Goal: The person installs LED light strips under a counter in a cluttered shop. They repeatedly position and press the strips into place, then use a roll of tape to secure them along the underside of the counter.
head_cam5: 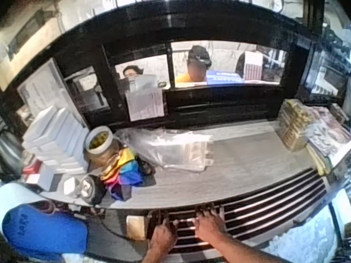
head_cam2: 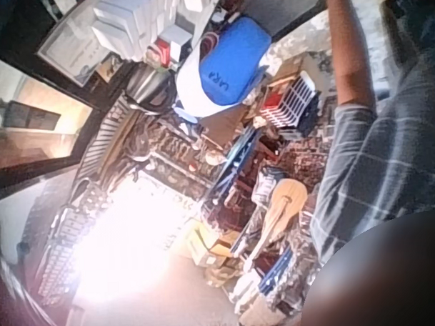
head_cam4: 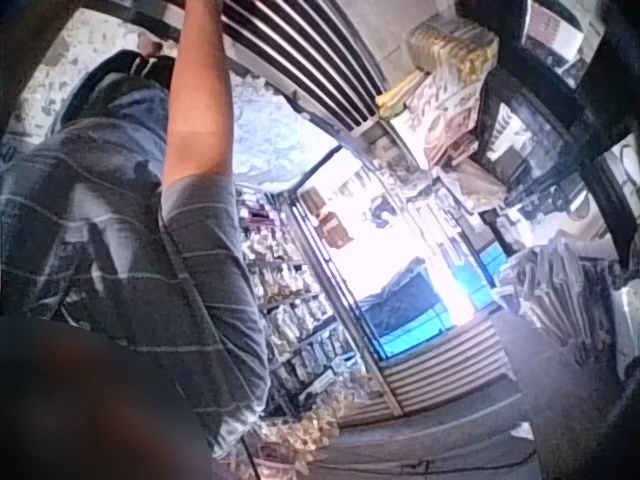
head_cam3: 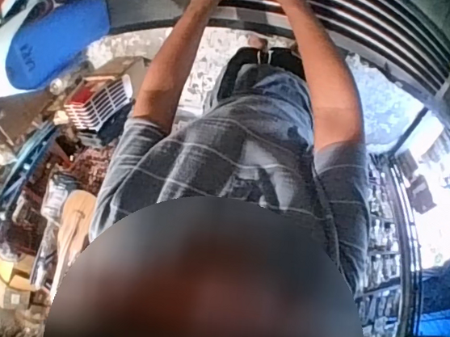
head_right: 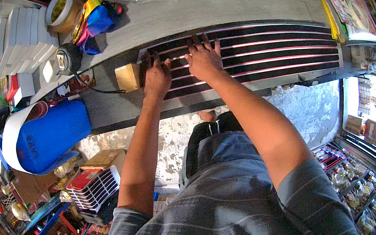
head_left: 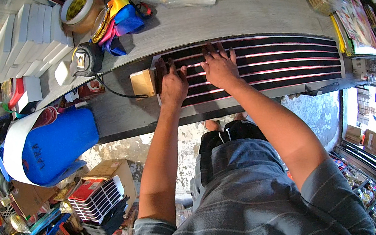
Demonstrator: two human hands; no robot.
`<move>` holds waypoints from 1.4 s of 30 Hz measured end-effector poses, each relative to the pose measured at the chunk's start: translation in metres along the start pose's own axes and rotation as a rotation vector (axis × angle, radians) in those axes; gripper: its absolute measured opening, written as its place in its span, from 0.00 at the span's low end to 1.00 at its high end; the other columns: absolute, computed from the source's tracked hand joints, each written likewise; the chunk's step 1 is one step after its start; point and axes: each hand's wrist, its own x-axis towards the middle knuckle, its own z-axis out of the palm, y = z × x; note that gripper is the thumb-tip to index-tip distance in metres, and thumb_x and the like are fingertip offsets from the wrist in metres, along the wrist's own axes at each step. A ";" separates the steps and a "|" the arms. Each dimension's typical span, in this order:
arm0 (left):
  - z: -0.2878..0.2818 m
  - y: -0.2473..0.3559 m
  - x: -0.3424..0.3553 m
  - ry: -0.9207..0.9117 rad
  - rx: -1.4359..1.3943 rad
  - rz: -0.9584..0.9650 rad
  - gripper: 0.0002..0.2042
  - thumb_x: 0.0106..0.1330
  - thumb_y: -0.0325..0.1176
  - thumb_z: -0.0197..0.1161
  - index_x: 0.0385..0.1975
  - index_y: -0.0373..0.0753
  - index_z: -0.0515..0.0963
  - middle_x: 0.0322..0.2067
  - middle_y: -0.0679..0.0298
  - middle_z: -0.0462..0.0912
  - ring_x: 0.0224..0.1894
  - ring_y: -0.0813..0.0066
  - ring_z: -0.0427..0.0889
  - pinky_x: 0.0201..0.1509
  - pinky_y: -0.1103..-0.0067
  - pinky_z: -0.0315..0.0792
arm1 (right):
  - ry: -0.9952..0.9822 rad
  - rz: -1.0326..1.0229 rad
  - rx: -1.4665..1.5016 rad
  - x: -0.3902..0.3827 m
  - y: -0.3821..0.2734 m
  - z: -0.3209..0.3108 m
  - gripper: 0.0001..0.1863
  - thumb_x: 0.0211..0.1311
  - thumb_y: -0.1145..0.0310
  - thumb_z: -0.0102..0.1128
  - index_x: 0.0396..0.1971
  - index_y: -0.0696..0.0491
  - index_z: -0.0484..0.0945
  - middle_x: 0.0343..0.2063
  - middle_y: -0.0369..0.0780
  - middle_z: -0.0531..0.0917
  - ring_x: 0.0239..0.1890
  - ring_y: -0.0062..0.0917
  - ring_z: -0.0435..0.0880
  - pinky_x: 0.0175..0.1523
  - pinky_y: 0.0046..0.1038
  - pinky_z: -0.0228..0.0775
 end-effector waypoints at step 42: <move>-0.004 -0.066 -0.179 0.256 0.094 0.174 0.22 0.75 0.33 0.66 0.65 0.32 0.79 0.75 0.40 0.70 0.79 0.37 0.65 0.83 0.50 0.59 | -0.460 0.284 0.452 -0.329 0.235 0.083 0.19 0.77 0.56 0.61 0.58 0.50 0.85 0.56 0.51 0.88 0.56 0.48 0.90 0.62 0.46 0.82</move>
